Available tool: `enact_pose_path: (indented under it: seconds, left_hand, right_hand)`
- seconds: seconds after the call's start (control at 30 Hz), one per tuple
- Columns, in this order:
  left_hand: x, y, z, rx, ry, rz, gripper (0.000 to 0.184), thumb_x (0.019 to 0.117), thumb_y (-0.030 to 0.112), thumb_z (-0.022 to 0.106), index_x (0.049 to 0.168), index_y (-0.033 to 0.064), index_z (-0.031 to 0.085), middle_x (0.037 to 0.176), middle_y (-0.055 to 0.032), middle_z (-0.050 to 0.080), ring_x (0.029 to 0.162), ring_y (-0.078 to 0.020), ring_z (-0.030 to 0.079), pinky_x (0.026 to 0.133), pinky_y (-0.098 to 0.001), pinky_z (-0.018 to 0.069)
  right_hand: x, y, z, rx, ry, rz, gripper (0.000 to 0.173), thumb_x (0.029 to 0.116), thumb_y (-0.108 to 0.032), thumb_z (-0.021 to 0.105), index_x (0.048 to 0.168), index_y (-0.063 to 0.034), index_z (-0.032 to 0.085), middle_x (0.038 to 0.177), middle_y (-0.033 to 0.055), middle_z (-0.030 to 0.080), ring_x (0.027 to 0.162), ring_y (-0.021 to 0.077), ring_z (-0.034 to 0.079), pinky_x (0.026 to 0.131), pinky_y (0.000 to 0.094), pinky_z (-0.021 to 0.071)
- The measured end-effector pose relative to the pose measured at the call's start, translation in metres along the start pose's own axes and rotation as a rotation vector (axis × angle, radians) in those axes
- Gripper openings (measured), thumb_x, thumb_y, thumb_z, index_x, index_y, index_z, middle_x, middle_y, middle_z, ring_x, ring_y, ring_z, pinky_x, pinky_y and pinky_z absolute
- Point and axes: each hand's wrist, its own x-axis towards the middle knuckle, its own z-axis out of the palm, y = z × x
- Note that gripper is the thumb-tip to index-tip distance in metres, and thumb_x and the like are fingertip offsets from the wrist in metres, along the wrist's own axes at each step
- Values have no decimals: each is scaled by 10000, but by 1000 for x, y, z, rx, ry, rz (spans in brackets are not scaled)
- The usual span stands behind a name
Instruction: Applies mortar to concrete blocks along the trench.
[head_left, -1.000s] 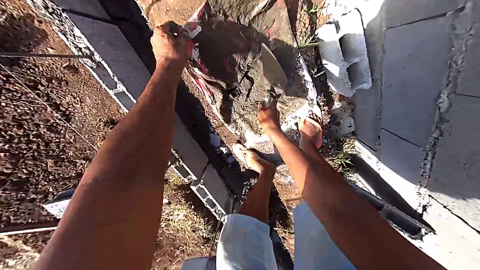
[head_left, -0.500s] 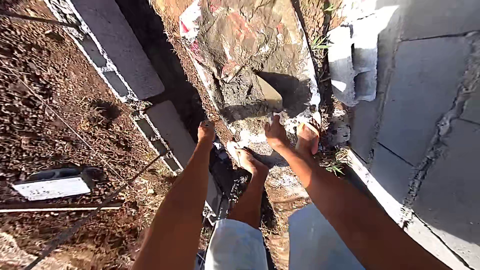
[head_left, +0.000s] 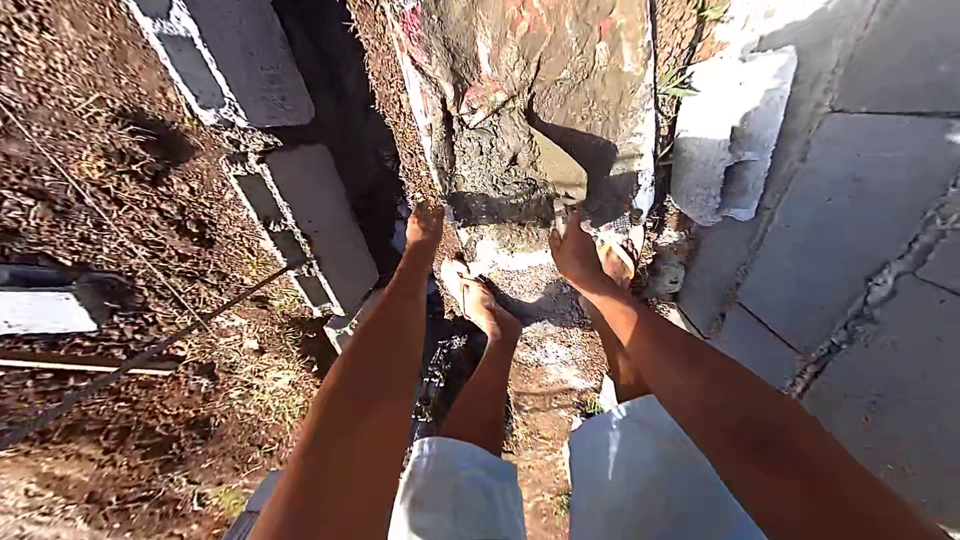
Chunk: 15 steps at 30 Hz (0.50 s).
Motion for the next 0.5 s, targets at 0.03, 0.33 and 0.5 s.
enact_pose_path:
  seconds: [0.03,0.33,0.5]
  left_hand:
    - [3,2,2,-33,-7,7,529,1050,280,577,1500,30,460,1435,-227,570,1354,-362,528,1114,-568,423]
    - [26,9,29,-71,45,113,382,1012,221,619,1325,3,597,1201,-212,672,1118,-304,651,995,-495,508]
    - [1,19,39,-304,41,126,317,999,111,623,1278,-36,593,1141,-183,666,980,-234,650,862,-424,552]
  right_hand:
    - [-4,5,-6,-60,-14,-15,558,1086,-303,483,1518,19,335,1095,328,663,1011,512,676,831,668,537]
    - [103,-50,-67,-542,26,-362,486,1022,-168,526,1498,-106,452,1224,300,657,1051,548,658,824,715,496]
    - [71,-13,-70,-665,-89,-355,473,1061,-211,507,1518,-111,445,1230,317,649,1016,562,661,813,719,507]
